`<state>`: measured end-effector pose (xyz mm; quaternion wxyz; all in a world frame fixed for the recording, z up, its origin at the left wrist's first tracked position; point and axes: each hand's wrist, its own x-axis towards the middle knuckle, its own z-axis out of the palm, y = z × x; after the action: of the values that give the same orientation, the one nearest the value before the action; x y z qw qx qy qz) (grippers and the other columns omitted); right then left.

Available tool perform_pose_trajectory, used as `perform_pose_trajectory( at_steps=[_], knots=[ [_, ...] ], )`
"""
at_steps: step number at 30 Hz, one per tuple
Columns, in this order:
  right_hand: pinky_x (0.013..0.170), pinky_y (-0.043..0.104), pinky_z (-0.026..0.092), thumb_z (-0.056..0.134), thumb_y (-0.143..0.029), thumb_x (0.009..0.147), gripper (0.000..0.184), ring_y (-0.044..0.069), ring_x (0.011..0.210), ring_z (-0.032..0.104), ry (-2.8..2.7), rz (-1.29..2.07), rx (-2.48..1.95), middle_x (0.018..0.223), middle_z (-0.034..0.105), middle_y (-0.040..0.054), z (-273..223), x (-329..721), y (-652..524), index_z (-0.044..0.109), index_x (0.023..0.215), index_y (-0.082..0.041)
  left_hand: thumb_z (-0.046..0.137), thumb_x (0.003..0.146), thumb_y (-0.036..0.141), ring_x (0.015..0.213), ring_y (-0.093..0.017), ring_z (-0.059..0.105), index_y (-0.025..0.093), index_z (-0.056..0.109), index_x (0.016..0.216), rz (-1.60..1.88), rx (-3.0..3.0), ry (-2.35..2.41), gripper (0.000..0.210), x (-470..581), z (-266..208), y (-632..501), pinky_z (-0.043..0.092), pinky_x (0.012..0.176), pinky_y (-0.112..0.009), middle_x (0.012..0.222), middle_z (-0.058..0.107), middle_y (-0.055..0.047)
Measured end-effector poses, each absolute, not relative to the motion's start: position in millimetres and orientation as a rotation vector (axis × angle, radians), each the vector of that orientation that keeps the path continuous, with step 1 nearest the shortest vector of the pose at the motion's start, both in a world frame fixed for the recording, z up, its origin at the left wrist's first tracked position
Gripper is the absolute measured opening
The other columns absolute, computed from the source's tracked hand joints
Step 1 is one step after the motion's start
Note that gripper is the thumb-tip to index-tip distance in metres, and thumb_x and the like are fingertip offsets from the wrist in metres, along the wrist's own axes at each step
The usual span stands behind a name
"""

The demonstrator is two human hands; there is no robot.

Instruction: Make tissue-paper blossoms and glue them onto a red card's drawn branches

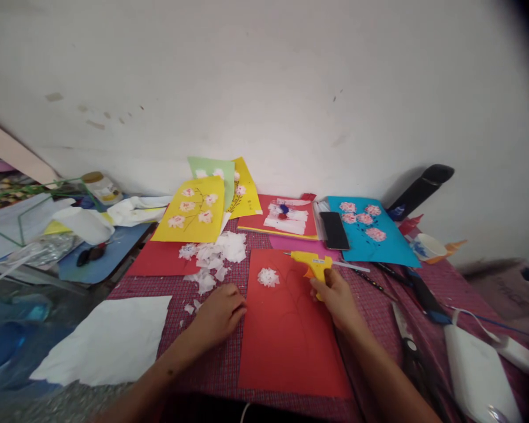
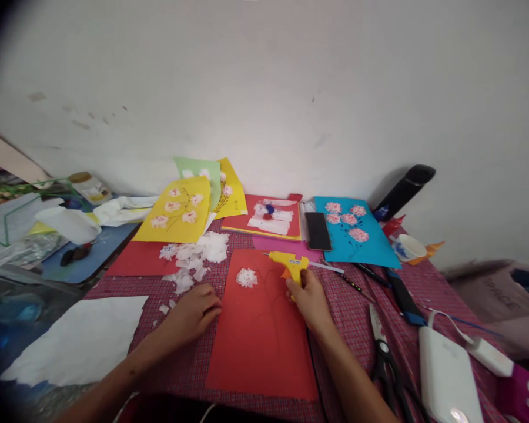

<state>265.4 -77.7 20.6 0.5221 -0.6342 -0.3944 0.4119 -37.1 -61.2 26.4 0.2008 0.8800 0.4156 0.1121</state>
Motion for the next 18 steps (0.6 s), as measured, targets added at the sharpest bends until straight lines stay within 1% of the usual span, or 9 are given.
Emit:
perform_pose_trajectory(
  at_steps=[2, 5, 8, 12, 13, 15, 17, 18],
  knots=[
    [0.046, 0.025, 0.041, 0.070, -0.040, 0.076, 0.027, 0.012, 0.047, 0.053, -0.911, 1.051, -1.490, 0.059, 0.058, -0.0046, 21.7, 263.5, -79.5, 0.056, 0.086, -0.019, 0.044, 0.095, 0.023, 0.088, -0.021, 0.054, 0.018, 0.065, 0.085, 0.258, 2.524, 1.176, 0.025, -32.7, 22.0, -62.6, 0.044, 0.082, -0.036, 0.090, 0.059, -0.007],
    [0.045, 0.024, 0.039, 0.070, -0.044, 0.077, 0.029, 0.011, 0.043, 0.049, -0.878, 1.109, -1.463, 0.053, 0.055, -0.0052, 20.4, 265.1, -80.8, 0.056, 0.082, -0.019, 0.040, 0.095, 0.019, 0.084, -0.022, 0.054, 0.017, 0.063, 0.084, 0.197, 2.639, 1.215, 0.026, -31.9, 16.0, -62.0, 0.044, 0.082, -0.037, 0.087, 0.060, -0.008],
    [0.044, 0.024, 0.041, 0.073, -0.044, 0.076, 0.030, 0.011, 0.045, 0.049, -0.827, 1.133, -1.413, 0.057, 0.055, -0.0048, 16.6, 269.3, -80.4, 0.056, 0.080, -0.019, 0.037, 0.095, 0.018, 0.083, -0.022, 0.055, 0.017, 0.063, 0.084, 0.186, 2.656, 1.322, 0.028, -40.2, 16.3, -58.1, 0.045, 0.080, -0.037, 0.087, 0.061, -0.009],
    [0.043, 0.024, 0.042, 0.074, -0.044, 0.076, 0.030, 0.010, 0.046, 0.051, -0.772, 1.152, -1.373, 0.062, 0.056, -0.0041, 12.9, 272.6, -78.9, 0.056, 0.079, -0.019, 0.037, 0.094, 0.016, 0.088, -0.025, 0.057, 0.016, 0.063, 0.087, 0.119, 2.635, 1.560, 0.028, -56.0, 31.1, -44.7, 0.045, 0.082, -0.040, 0.090, 0.062, -0.010],
    [0.043, 0.024, 0.042, 0.074, -0.044, 0.075, 0.031, 0.010, 0.046, 0.051, -0.764, 1.153, -1.367, 0.062, 0.056, -0.0038, 12.9, 272.6, -78.7, 0.056, 0.078, -0.019, 0.037, 0.092, 0.013, 0.091, -0.026, 0.058, 0.015, 0.064, 0.091, 0.117, 2.630, 1.617, 0.027, -58.2, 35.4, -40.9, 0.045, 0.083, -0.041, 0.093, 0.063, -0.011],
    [0.042, 0.024, 0.042, 0.074, -0.045, 0.076, 0.032, 0.010, 0.046, 0.051, -0.760, 1.157, -1.357, 0.063, 0.057, -0.0036, 13.9, 272.1, -78.8, 0.055, 0.077, -0.019, 0.039, 0.086, 0.006, 0.102, -0.027, 0.057, 0.015, 0.064, 0.107, 0.194, 2.628, 1.633, 0.034, -57.4, 42.0, -34.8, 0.044, 0.090, -0.042, 0.107, 0.064, -0.013],
    [0.043, 0.024, 0.042, 0.073, -0.046, 0.077, 0.033, 0.010, 0.046, 0.051, -0.765, 1.160, -1.352, 0.061, 0.056, -0.0036, 15.4, 271.3, -79.4, 0.055, 0.076, -0.019, 0.040, 0.085, 0.005, 0.114, -0.027, 0.054, 0.017, 0.060, 0.120, 0.353, 2.627, 1.507, 0.042, -48.4, 44.6, -31.1, 0.042, 0.097, -0.043, 0.122, 0.060, -0.013],
    [0.043, 0.023, 0.042, 0.072, -0.047, 0.078, 0.033, 0.010, 0.046, 0.051, -0.769, 1.160, -1.349, 0.060, 0.056, -0.0037, 16.0, 270.9, -79.7, 0.055, 0.076, -0.019, 0.042, 0.086, 0.008, 0.117, -0.026, 0.052, 0.018, 0.060, 0.122, 0.436, 2.616, 1.416, 0.041, -40.7, 44.7, -29.9, 0.041, 0.099, -0.042, 0.126, 0.059, -0.012]
  ],
)
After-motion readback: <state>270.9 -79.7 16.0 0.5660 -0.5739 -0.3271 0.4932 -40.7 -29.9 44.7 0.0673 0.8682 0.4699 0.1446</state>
